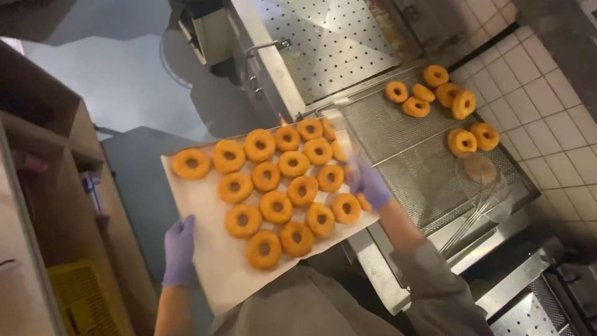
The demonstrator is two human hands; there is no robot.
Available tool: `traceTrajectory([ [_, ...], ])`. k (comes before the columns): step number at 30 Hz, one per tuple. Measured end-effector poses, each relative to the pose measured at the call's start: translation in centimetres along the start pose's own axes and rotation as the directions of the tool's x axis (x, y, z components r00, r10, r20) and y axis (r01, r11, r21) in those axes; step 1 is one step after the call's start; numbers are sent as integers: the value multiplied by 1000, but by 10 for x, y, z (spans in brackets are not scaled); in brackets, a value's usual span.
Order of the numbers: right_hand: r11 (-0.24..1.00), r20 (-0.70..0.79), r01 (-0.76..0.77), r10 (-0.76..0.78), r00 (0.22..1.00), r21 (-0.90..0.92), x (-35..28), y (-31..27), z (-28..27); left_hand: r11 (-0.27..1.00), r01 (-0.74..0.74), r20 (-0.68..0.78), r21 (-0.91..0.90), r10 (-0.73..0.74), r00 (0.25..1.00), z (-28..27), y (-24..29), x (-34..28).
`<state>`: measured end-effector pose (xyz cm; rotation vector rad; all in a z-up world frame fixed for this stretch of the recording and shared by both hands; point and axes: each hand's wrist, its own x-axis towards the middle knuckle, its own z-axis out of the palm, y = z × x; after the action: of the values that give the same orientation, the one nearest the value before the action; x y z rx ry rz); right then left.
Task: The person is frying donuts in a deep fryer and then placing them on a tray.
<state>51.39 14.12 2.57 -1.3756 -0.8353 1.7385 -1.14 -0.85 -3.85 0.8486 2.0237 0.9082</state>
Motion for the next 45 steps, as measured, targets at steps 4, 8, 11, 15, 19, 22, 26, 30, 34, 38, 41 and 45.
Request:
traceTrajectory([
  [4,839,-240,-80,243,940,538,98,30,-193,971,111,66,-212,-100,993,-15,57,-34],
  [8,792,-257,-15,216,942,611,135,27,-257,954,147,75,-262,-131,988,-8,26,-16],
  [11,788,-130,-36,147,981,615,152,19,-280,969,158,30,-192,-155,987,-7,12,-10],
  [15,810,-278,29,167,946,585,140,32,-281,967,195,30,-167,-193,981,-10,38,-29],
  [19,859,-313,43,139,939,511,58,43,-236,971,156,32,-181,-153,988,-6,63,-40],
  [22,941,-248,-6,95,964,338,-39,47,-176,988,154,22,10,-154,988,-6,17,-16],
  [26,996,-107,-40,31,994,-81,-121,20,-75,934,240,75,-264,-228,971,2,31,-22],
  [30,938,-32,-342,341,940,-49,-151,21,27,994,14,66,-112,-7,998,-1,13,-17],
  [34,839,204,-545,534,820,-6,-182,-7,171,941,122,150,-315,-78,986,0,22,-19],
  [38,791,306,-612,582,754,2,-160,46,217,906,92,142,-413,-36,989,6,7,-17],
  [41,799,294,-599,587,755,-57,-155,49,236,887,171,157,-430,-113,981,5,7,-17],
  [45,812,222,-557,583,782,-171,-155,33,189,960,165,145,-228,-134,980,15,-17,-5],
])
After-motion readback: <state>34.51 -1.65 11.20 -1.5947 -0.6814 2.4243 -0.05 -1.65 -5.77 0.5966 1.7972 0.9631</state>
